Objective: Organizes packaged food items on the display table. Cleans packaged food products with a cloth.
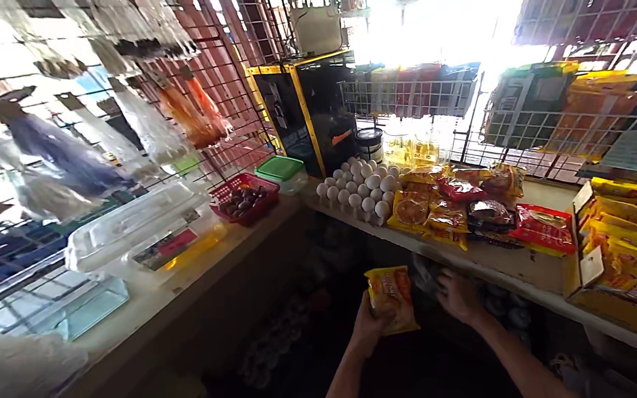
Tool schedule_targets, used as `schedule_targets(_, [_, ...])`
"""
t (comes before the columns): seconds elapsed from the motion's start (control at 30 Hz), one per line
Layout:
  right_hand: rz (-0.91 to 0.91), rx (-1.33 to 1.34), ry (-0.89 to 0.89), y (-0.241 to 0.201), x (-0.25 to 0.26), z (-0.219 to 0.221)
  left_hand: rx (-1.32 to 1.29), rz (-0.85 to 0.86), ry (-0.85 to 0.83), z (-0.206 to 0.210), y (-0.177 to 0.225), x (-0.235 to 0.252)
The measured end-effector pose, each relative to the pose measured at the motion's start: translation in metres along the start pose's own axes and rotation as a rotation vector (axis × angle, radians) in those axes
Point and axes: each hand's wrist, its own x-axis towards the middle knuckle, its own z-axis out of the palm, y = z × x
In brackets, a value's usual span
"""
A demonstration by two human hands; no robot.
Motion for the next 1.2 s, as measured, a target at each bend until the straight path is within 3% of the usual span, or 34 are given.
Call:
schedule_targets(0.07, [0.161, 0.146, -0.159, 0.019, -0.024, -0.023, -0.025, 0.041, -0.042, 0.014, 0.002, 0.004])
schedule_targets(0.17, [0.137, 0.450, -0.170, 0.022, -0.068, -0.048, -0.032, 0.097, -0.234, 0.059, 0.002, 0.009])
schedule_targets(0.23, [0.148, 0.490, -0.131, 0.015, -0.090, -0.068, -0.005, 0.145, -0.369, 0.096, 0.003, 0.007])
schedule_targets(0.33, [0.043, 0.368, 0.061, 0.022, -0.129, -0.103, -0.066, 0.315, -0.555, 0.141, 0.016, 0.005])
schedule_targets(0.43, [-0.073, 0.173, 0.404, 0.029, -0.177, -0.148, -0.163, 0.585, -0.718, 0.178, 0.038, 0.024])
schedule_targets(0.53, [0.012, 0.001, 0.788, 0.041, -0.217, -0.219, -0.200, 0.689, -0.647, 0.200, 0.064, 0.034])
schedule_targets(0.6, [0.122, -0.173, 0.894, 0.059, -0.237, -0.275, -0.204, 0.685, -0.613, 0.207, 0.068, 0.035])
schedule_targets(0.7, [0.415, -0.211, 0.652, 0.094, -0.244, -0.341, -0.178, 0.603, -0.583, 0.205, 0.052, 0.031])
schedule_targets(0.77, [0.536, -0.139, 0.419, 0.133, -0.230, -0.356, -0.161, 0.546, -0.541, 0.200, 0.041, 0.026])
schedule_targets(0.93, [0.579, -0.035, 0.203, 0.196, -0.183, -0.333, -0.130, 0.523, -0.431, 0.180, 0.032, 0.026])
schedule_targets(1.2, [0.841, -0.316, -0.008, 0.197, -0.146, -0.319, -0.081, 0.462, -0.325, 0.168, 0.022, 0.021])
